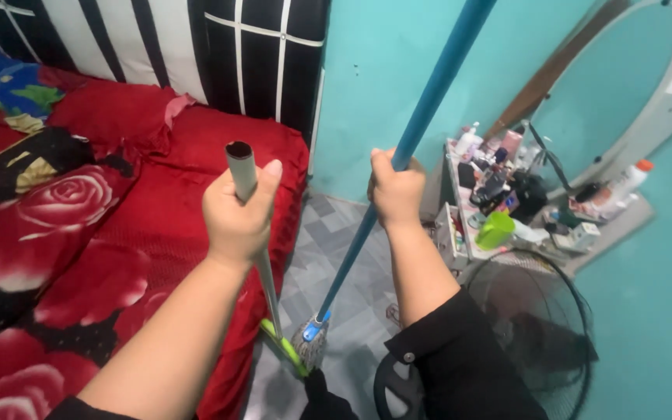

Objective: Sweeping and mopping the tiled floor in a bedroom and then placing a mat.

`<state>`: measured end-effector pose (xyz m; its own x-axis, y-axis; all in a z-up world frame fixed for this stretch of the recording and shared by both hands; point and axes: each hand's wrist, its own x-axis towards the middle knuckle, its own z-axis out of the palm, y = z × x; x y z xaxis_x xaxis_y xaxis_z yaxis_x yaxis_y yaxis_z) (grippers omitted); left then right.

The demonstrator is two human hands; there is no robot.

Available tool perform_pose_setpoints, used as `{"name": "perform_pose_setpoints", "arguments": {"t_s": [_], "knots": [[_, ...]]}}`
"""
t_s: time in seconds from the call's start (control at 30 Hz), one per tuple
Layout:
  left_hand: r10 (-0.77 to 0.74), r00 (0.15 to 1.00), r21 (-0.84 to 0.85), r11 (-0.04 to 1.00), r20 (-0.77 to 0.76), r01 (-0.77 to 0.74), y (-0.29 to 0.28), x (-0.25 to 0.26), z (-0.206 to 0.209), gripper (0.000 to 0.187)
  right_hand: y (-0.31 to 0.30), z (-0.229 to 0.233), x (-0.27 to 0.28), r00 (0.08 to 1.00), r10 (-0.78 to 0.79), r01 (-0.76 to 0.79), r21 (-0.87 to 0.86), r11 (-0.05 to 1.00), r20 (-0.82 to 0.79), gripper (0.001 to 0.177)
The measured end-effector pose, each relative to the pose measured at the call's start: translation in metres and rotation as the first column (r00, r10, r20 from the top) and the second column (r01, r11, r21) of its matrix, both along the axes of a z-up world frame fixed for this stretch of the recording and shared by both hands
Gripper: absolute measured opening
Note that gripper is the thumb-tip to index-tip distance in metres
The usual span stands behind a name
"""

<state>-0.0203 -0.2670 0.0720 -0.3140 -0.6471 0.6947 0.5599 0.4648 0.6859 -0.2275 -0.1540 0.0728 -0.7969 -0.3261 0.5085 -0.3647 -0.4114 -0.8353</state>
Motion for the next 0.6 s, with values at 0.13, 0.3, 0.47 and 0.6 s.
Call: {"name": "perform_pose_setpoints", "arguments": {"t_s": [0.13, 0.3, 0.47, 0.6], "knots": [[-0.051, 0.998, 0.109, 0.993, 0.034, 0.047, -0.034, -0.057, -0.005, 0.039, -0.043, -0.011, -0.054, 0.999, 0.017, -0.017, 0.022, 1.000, -0.027, 0.027], [0.030, 0.991, 0.111, 0.993, 0.133, -0.045, -0.091, -0.150, -0.025, 0.038, -0.100, -0.020, -0.145, 0.999, 0.023, -0.026, 0.062, 0.998, 0.042, 0.027], [-0.027, 0.994, 0.152, 0.988, 0.105, 0.011, -0.141, -0.252, -0.031, 0.036, -0.153, -0.029, -0.247, 0.996, 0.034, -0.041, 0.091, 0.995, 0.079, 0.027], [-0.054, 0.994, 0.167, 0.985, 0.091, 0.038, -0.177, -0.312, -0.039, 0.034, -0.189, -0.028, -0.310, 0.993, 0.063, -0.072, 0.081, 0.994, 0.102, 0.028]]}}
